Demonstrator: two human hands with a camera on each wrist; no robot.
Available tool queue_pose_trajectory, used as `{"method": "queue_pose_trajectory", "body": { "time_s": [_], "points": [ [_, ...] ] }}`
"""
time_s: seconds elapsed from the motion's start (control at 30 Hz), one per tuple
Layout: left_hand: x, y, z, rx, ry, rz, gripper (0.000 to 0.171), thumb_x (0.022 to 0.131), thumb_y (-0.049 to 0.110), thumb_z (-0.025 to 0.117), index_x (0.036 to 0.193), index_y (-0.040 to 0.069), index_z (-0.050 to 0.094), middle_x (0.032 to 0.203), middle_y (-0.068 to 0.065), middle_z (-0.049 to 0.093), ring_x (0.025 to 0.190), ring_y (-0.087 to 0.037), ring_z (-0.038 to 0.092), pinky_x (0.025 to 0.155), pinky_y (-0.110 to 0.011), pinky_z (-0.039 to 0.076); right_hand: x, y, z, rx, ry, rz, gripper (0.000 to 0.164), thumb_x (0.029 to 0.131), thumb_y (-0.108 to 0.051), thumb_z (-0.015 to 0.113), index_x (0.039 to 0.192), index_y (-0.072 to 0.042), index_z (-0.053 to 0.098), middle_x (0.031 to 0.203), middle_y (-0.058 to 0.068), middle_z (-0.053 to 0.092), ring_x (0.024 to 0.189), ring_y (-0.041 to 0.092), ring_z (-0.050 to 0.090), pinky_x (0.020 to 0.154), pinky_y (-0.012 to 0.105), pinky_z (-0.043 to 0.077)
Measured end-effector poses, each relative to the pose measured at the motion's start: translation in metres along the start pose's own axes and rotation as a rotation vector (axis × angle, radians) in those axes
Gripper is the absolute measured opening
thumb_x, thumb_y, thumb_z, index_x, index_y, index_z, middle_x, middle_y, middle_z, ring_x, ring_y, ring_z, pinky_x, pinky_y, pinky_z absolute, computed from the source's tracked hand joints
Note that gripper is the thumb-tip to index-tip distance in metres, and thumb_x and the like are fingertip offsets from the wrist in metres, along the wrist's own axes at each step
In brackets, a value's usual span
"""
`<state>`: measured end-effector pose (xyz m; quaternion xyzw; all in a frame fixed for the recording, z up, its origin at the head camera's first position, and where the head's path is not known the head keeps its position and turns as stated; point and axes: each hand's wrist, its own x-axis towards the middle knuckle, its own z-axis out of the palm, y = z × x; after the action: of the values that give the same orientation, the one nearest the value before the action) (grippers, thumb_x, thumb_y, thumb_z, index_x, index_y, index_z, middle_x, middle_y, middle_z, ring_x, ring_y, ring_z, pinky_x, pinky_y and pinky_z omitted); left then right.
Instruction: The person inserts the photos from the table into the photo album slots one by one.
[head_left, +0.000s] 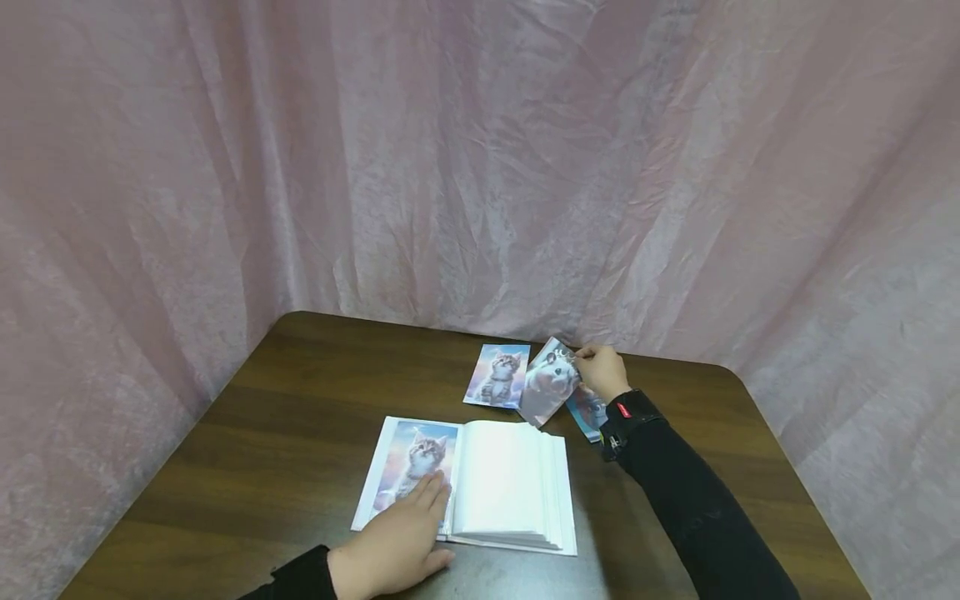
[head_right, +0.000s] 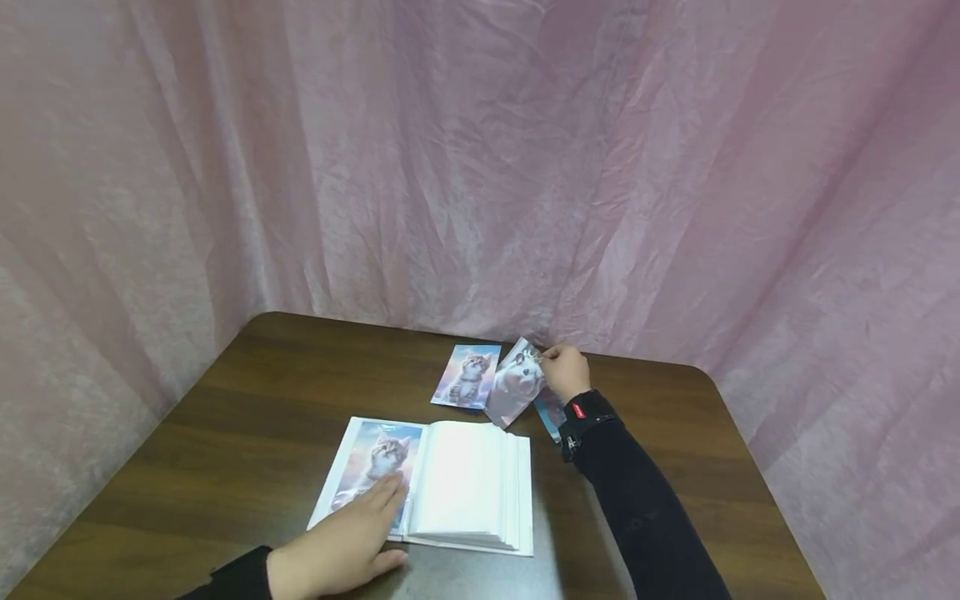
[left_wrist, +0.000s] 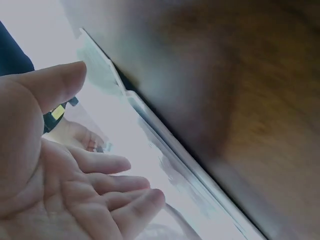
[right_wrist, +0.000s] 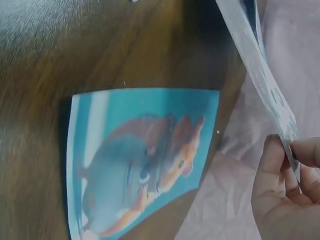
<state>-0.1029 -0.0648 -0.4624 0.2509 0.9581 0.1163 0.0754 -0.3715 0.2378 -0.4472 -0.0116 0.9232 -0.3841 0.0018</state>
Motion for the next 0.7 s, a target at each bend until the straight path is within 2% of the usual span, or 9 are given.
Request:
{"method": "queue_pose_trajectory", "body": {
  "time_s": [0.13,0.3,0.47,0.7],
  "points": [
    [0.008,0.008,-0.002,0.004,0.010,0.065,0.074,0.094,0.043,0.068,0.147,-0.004,0.045,0.155,-0.023,0.038,0.143,-0.036,0.037,0.109,-0.048,0.042,-0.002,0.001,-0.011,-0.020,0.008,-0.013,0.022,0.098,-0.015,0.059,0.106,0.003,0.071,0.091,0.016,0.070,0.070,0.023,0.062,0.063,0.032,0.048],
    [0.022,0.019,-0.003,0.019,0.001,0.142,0.069,0.096,0.043,0.065,0.151,0.006,0.043,0.159,-0.018,0.034,0.145,-0.031,0.034,0.110,-0.043,0.041,-0.003,0.005,-0.021,-0.015,0.001,-0.014,0.022,0.099,-0.013,0.059,0.108,0.004,0.070,0.098,0.018,0.069,0.078,0.025,0.061,0.067,0.034,0.048],
    [0.029,0.024,0.001,0.061,-0.001,0.179,0.071,0.096,0.044,0.064,0.154,0.011,0.040,0.160,-0.019,0.030,0.147,-0.033,0.030,0.113,-0.042,0.038,-0.004,0.009,-0.024,-0.017,0.004,-0.004,0.021,0.098,-0.013,0.059,0.107,0.003,0.070,0.099,0.018,0.069,0.076,0.024,0.061,0.066,0.033,0.049],
    [0.029,0.028,0.005,0.086,-0.021,0.190,0.067,0.097,0.043,0.064,0.152,0.012,0.044,0.159,-0.021,0.032,0.146,-0.034,0.032,0.114,-0.041,0.036,-0.009,0.005,-0.033,0.004,0.009,-0.025,0.023,0.098,-0.012,0.059,0.110,0.005,0.069,0.101,0.018,0.069,0.083,0.025,0.062,0.068,0.031,0.048]
  ]
}}
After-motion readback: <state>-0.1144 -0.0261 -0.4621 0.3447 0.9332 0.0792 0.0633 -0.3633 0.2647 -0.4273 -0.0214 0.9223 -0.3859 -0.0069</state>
